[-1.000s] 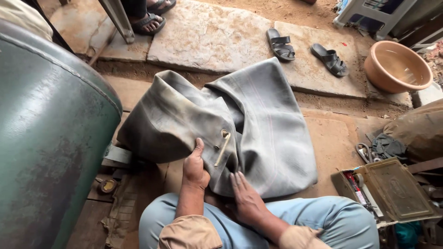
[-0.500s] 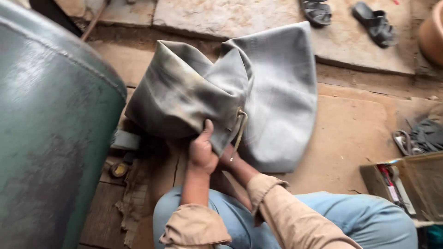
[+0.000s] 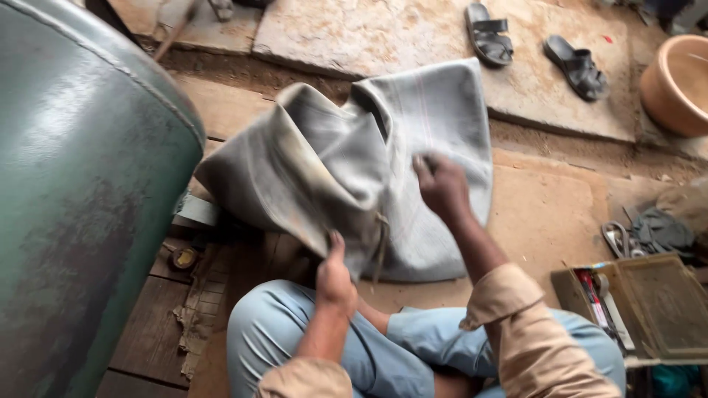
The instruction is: The recorder is repairing a motorcycle inner tube by scraping and filing the rubber surface around a valve.
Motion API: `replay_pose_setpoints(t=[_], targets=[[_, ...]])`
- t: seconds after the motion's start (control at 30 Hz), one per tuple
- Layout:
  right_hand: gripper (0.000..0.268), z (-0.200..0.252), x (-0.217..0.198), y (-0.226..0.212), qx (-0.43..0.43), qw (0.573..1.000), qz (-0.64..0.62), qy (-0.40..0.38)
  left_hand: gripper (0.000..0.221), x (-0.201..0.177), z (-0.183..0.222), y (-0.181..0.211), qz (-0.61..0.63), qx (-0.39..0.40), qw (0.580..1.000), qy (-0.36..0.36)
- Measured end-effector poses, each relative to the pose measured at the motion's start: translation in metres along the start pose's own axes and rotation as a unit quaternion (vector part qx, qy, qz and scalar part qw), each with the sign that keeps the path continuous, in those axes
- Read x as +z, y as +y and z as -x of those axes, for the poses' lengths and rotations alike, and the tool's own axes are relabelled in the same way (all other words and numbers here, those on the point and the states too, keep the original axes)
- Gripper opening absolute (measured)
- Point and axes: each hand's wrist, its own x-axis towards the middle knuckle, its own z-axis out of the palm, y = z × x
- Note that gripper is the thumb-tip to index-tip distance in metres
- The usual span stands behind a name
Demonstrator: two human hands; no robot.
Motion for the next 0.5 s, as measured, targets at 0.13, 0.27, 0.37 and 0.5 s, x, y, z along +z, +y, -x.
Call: replay_pose_setpoints(t=[0.13, 0.27, 0.37, 0.5], targets=[[0.026, -0.047, 0.000, -0.078, -0.296, 0.954, 0.046, 0.025, 0.075, -0.002, 0.029, 0.001, -0.082, -0.045, 0.995, 0.038], [0.020, -0.100, 0.094, -0.071, -0.329, 0.919, 0.200, -0.088, 0.078, -0.025, 0.006, -0.024, -0.104, -0.084, 0.990, 0.047], [0.022, -0.114, 0.124, -0.064, -0.182, 0.907, 0.278, -0.259, 0.081, -0.034, -0.004, -0.036, -0.091, -0.070, 0.993, 0.026], [0.027, -0.103, 0.143, -0.063, -0.244, 0.897, 0.247, -0.276, 0.086, -0.028, -0.008, -0.036, -0.159, -0.099, 0.981, 0.059]])
